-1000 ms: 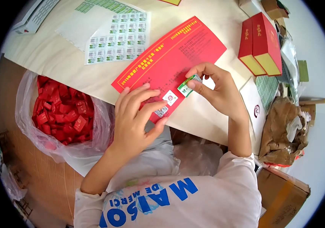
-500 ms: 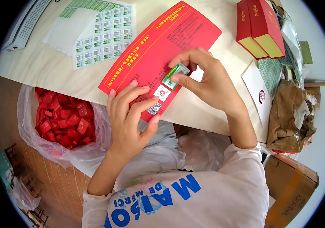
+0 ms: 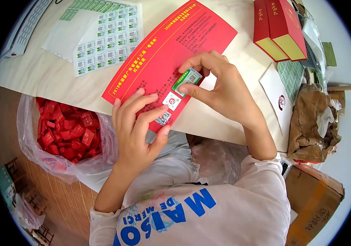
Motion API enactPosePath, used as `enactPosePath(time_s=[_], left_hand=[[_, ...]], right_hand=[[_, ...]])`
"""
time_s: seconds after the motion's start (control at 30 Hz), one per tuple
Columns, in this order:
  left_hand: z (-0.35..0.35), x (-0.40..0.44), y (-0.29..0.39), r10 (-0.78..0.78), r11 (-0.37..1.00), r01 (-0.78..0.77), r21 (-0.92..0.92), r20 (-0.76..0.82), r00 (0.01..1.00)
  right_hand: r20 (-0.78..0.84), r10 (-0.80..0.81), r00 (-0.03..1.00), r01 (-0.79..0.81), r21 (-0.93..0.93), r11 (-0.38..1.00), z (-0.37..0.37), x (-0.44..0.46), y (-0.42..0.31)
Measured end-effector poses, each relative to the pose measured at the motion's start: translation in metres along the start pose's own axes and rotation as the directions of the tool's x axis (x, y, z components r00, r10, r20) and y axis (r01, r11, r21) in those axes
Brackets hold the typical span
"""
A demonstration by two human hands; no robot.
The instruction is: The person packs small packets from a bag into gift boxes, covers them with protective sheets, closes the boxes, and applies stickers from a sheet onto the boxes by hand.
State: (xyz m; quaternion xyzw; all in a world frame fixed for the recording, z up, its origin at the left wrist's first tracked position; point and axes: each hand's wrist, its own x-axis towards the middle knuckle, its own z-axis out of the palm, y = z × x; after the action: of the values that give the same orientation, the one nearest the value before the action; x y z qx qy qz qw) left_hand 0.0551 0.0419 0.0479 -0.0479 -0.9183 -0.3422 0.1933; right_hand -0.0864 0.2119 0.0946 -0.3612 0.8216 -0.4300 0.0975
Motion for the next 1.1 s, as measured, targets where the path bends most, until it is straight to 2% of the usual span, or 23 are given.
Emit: enactPosePath(time_s=[0.4,0.6,0.67,0.7,0.77,0.9,0.97,1.0,1.07,1.1], left_hand=[[0.0,0.0,-0.001,0.009,1.0,-0.009,0.008,-0.004,1.0],[0.0,0.0,-0.003,0.02,1.0,-0.02,0.011,-0.003,1.0],[0.0,0.0,-0.003,0.022,1.0,-0.022,0.013,-0.005,1.0],[0.001,0.0,-0.002,0.016,1.0,-0.016,0.008,-0.018,1.0],[0.001,0.0,-0.002,0.013,1.0,-0.013,0.004,-0.034,0.999],[-0.001,0.0,-0.003,0.023,1.0,-0.023,0.006,-0.033,0.999],[-0.001,0.0,-0.003,0.03,0.999,-0.029,0.019,-0.037,0.999],[0.0,0.0,-0.004,0.042,0.999,-0.041,0.016,-0.045,0.998],[0.003,-0.001,-0.006,0.049,0.999,-0.049,0.002,-0.081,0.996],[0.003,-0.002,-0.007,0.058,0.998,-0.059,0.001,-0.083,0.995]], right_hand=[[-0.042,0.006,0.999,-0.005,0.019,1.0,0.004,-0.001,-0.001],[-0.058,-0.124,0.991,0.116,-0.131,0.985,0.006,-0.003,0.0],[-0.049,-0.203,0.978,0.183,-0.268,0.946,0.006,-0.003,-0.002],[-0.05,-0.204,0.978,0.184,-0.269,0.946,0.006,-0.004,-0.005],[-0.076,-0.159,0.984,0.11,-0.442,0.89,0.004,-0.004,-0.011],[-0.098,-0.194,0.976,0.118,-0.512,0.851,0.002,-0.002,-0.013],[-0.125,-0.416,0.901,0.259,-0.614,0.745,0.008,-0.009,-0.034],[-0.128,-0.423,0.897,0.263,-0.614,0.744,0.014,-0.014,-0.037],[0.059,-0.507,0.86,0.433,-0.61,0.663,0.028,-0.029,-0.038],[0.093,-0.463,0.881,0.429,-0.568,0.703,0.034,-0.036,-0.042]])
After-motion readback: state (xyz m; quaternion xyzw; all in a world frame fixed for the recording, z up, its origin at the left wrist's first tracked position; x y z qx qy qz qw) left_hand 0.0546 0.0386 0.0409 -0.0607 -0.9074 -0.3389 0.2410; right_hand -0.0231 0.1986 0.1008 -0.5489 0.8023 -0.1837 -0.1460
